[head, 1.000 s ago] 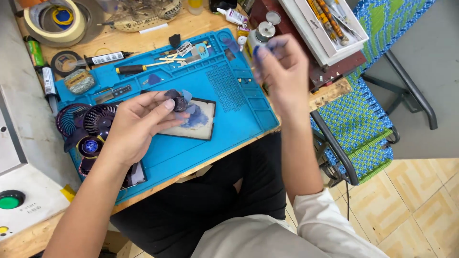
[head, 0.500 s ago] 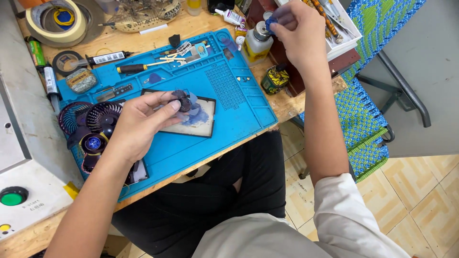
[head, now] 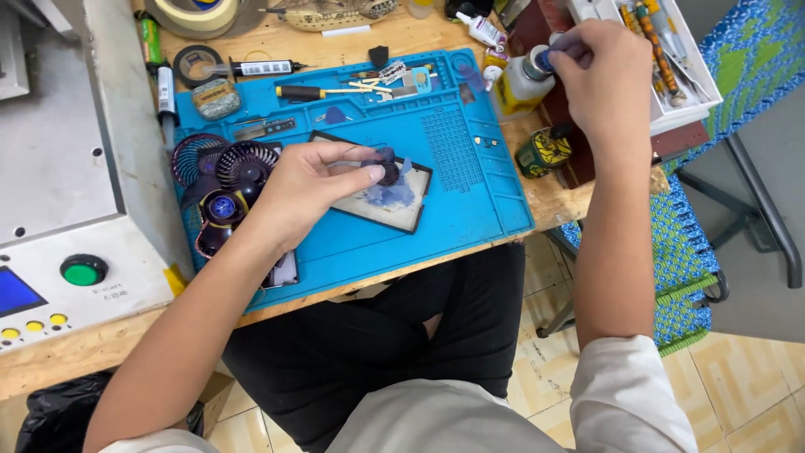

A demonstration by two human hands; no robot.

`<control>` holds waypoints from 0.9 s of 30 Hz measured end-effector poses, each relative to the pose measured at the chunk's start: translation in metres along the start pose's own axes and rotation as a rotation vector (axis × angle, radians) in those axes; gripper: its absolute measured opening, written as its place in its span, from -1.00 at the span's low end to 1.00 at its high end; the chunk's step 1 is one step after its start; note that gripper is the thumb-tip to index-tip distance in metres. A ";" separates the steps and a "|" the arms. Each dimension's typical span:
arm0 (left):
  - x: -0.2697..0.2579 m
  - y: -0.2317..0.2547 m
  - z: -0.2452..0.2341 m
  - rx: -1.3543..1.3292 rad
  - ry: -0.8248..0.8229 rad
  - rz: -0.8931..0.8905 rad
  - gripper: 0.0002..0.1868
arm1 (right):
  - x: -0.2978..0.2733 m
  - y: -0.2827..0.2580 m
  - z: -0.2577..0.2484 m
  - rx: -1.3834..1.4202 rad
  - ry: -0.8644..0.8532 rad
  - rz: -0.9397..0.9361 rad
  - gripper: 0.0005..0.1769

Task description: Cleaning and preparing a small electronic screen for repair using a blue cloth and cleaning solution

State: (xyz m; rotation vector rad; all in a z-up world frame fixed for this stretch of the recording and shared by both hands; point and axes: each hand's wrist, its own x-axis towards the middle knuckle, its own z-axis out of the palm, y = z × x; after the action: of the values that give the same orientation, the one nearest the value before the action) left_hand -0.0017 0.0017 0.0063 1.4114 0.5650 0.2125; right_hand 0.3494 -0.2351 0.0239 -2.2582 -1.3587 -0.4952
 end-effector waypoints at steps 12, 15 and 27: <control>-0.005 0.008 -0.001 -0.126 -0.137 0.006 -0.67 | -0.010 -0.085 -0.020 0.471 0.031 0.066 -0.86; -0.005 0.005 -0.001 -0.085 -0.166 0.051 -0.62 | -0.022 -0.126 0.006 0.952 -0.087 0.071 -0.80; -0.005 -0.010 -0.005 0.288 0.070 0.548 -0.59 | -0.031 -0.154 0.071 1.392 -0.237 0.157 -0.81</control>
State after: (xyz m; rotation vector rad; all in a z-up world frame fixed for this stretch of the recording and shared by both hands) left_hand -0.0102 0.0024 -0.0024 1.8272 0.2589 0.6394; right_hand 0.2032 -0.1552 -0.0214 -1.2035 -1.0299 0.6453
